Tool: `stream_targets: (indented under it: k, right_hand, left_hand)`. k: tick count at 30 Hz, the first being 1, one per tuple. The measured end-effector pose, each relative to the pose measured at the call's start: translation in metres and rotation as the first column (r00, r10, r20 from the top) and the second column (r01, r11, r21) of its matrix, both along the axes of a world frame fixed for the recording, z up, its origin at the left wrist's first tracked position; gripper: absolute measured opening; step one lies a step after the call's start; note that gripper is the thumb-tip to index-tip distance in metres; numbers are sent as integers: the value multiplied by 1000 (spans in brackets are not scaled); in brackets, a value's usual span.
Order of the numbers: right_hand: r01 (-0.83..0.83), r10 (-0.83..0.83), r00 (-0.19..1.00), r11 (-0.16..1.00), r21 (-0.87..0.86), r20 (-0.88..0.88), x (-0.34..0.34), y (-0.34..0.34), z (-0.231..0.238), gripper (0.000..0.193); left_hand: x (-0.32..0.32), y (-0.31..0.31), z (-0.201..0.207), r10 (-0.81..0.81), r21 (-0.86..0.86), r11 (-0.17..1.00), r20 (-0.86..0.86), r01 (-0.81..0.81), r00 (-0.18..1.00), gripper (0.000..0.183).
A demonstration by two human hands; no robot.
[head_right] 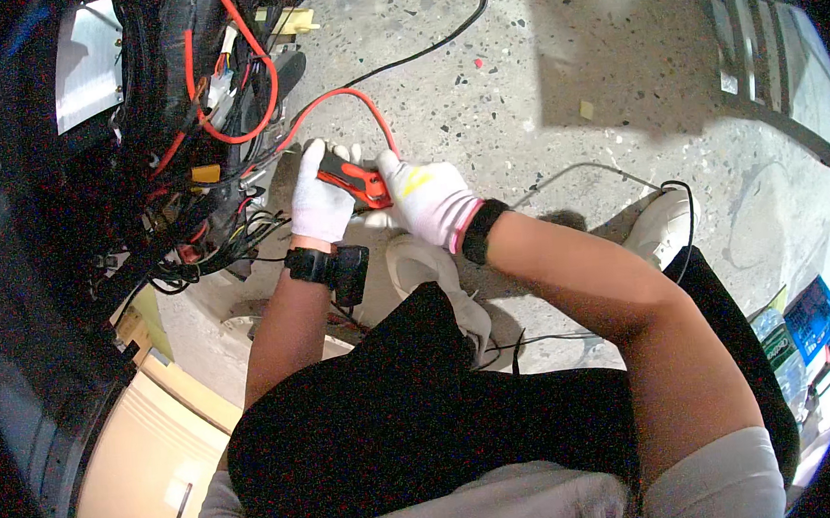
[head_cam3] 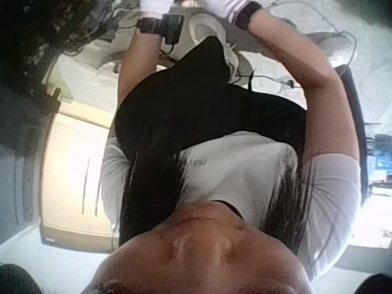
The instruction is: Repairing an electromechanical machine by crimping and connecting wires.
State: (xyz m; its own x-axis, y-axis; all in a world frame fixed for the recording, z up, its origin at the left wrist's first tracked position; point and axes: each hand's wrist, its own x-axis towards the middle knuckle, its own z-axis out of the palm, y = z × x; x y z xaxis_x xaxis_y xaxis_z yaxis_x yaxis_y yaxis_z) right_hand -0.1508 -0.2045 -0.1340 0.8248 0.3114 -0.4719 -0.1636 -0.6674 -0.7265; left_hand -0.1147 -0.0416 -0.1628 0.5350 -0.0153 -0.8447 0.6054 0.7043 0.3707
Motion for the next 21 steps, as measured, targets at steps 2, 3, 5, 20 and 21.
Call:
stream_targets:
  k: [2,3,5,20,21]
  right_hand:
    - [129,-102,978,981,144,-184,-2,-5,1,57]
    - [211,-86,925,926,313,-370,1,-10,-2,64]
    - [330,-48,810,860,388,-584,5,-7,-7,58]
    - [287,-37,783,907,308,-621,7,-9,-7,61]
    - [231,-22,821,926,298,-570,6,-6,-8,58]
  left_hand:
    - [0,-2,0,22,8,1000,-4,-22,1000,16]
    - [0,-2,1,-14,-24,1000,41,15,999,15]
    - [1,-4,2,-1,13,1000,75,0,997,13]
    - [2,2,-5,7,-106,994,24,-5,1000,17]
    - [2,2,-4,3,-85,996,15,-1,1000,15]
